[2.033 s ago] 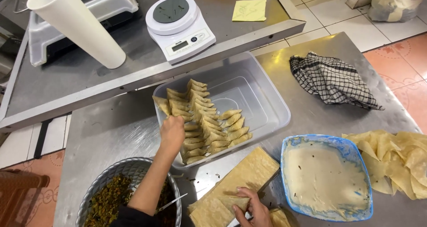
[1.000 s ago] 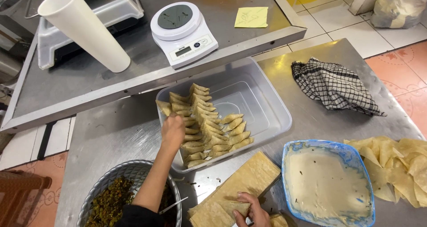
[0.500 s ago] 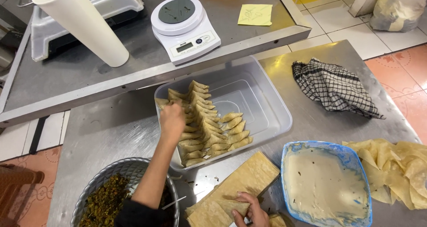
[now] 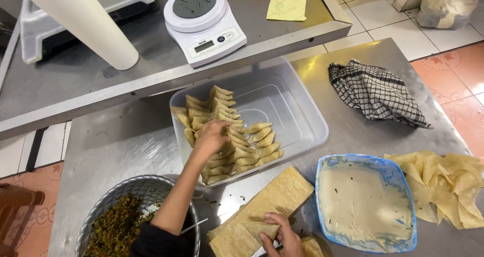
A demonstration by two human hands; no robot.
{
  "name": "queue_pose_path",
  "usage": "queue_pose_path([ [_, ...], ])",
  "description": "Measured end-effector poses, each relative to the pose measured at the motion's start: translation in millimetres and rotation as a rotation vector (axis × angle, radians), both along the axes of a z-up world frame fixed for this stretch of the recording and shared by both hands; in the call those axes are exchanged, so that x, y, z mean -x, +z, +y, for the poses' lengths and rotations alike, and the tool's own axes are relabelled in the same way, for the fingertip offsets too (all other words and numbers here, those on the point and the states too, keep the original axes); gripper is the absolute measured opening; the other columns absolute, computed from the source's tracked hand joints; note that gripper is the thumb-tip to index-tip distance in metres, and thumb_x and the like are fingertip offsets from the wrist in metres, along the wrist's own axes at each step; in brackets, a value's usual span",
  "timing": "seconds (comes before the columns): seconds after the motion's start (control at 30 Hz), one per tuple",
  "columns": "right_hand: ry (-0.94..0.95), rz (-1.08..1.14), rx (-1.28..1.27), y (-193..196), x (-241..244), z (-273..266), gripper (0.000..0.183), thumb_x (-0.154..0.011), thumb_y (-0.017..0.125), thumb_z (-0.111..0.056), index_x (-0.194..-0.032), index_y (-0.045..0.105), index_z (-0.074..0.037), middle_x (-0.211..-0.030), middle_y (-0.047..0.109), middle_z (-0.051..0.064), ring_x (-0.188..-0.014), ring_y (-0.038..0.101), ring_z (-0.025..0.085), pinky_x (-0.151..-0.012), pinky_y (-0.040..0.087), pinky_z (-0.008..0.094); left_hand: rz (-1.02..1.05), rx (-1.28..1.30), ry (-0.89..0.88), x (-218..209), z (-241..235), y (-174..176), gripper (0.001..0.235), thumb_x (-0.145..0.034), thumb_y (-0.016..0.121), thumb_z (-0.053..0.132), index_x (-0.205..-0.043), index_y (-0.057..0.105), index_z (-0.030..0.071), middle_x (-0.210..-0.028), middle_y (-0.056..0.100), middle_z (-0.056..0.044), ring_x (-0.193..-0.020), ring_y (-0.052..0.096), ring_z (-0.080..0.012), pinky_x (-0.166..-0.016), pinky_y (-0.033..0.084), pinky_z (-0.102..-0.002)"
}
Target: The person fills a thin pastry sheet with a vegetable mixture using a spoon, folds it into a triangular shape, and seals the edges. They then place the finished samosa into a plastic container alongside others.
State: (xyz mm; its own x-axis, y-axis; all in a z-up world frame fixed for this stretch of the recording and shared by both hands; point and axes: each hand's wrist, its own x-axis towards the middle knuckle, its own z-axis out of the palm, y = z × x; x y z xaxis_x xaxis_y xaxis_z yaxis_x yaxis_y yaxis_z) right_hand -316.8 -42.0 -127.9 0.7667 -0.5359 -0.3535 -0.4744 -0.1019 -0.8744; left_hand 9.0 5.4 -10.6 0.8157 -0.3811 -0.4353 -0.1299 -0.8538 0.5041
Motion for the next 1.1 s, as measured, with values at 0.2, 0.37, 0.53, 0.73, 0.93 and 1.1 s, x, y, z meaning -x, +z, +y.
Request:
queue_pose_path([
  [0.2,-0.002,-0.006,-0.021,4,-1,-1,0.044,-0.082,0.079,-0.032,-0.125,0.071,-0.032,-0.106,0.085,-0.012,-0.052,0.043,0.009,-0.055,0.043,0.022,-0.043,0.103,-0.141,-22,19,-37,0.041,-0.086,0.075,0.009,-0.126,0.068,0.015,-0.125,0.065,-0.009,-0.125,0.054,-0.024,-0.11,0.038,-0.044],
  [0.37,0.011,-0.046,-0.019,-4,2,0,0.044,-0.083,0.079,-0.032,-0.126,0.07,-0.029,-0.108,0.085,-0.011,-0.051,0.048,0.007,-0.052,0.043,0.02,-0.149,0.061,-0.249,-11,16,-39,0.054,-0.091,0.068,0.006,-0.142,0.058,0.018,-0.15,0.047,-0.023,-0.14,0.044,-0.0404,-0.118,0.032,-0.057],
  [0.53,-0.001,-0.098,0.026,-9,2,0,0.043,-0.083,0.078,-0.032,-0.125,0.07,-0.029,-0.106,0.086,-0.009,-0.048,0.04,0.007,-0.05,0.041,0.022,-0.304,0.089,-0.318,-14,16,-67,0.026,-0.089,0.07,0.0,-0.115,0.073,0.0,-0.104,0.067,-0.016,-0.096,0.07,-0.0344,-0.088,0.061,-0.045],
  [0.73,-0.021,-0.026,-0.045,-1,1,1,0.045,-0.082,0.08,-0.029,-0.126,0.071,-0.03,-0.107,0.086,-0.009,-0.049,0.044,0.008,-0.052,0.042,0.021,-0.18,0.002,-0.274,-18,12,-63,0.023,-0.093,0.069,0.008,-0.115,0.066,0.009,-0.115,0.057,-0.011,-0.114,0.06,-0.0351,-0.091,0.052,-0.053],
  [0.93,-0.013,-0.064,-0.028,-4,3,1,0.045,-0.082,0.08,-0.028,-0.125,0.071,-0.029,-0.104,0.087,-0.009,-0.046,0.042,0.007,-0.048,0.04,0.021,-0.151,0.047,-0.205,-15,6,-66,0.003,-0.094,0.067,0.007,-0.095,0.07,0.007,-0.094,0.07,-0.01,-0.093,0.067,-0.0268,-0.079,0.054,-0.045],
  [1.1,0.002,-0.055,-0.051,3,2,0,0.044,-0.084,0.079,-0.027,-0.126,0.07,-0.027,-0.106,0.085,-0.01,-0.05,0.043,0.008,-0.05,0.04,0.022,-0.19,0.072,-0.18,-2,8,-25,0.007,-0.093,0.073,0.009,-0.099,0.075,0.006,-0.09,0.074,-0.007,-0.073,0.068,-0.0169,-0.065,0.061,-0.027],
])
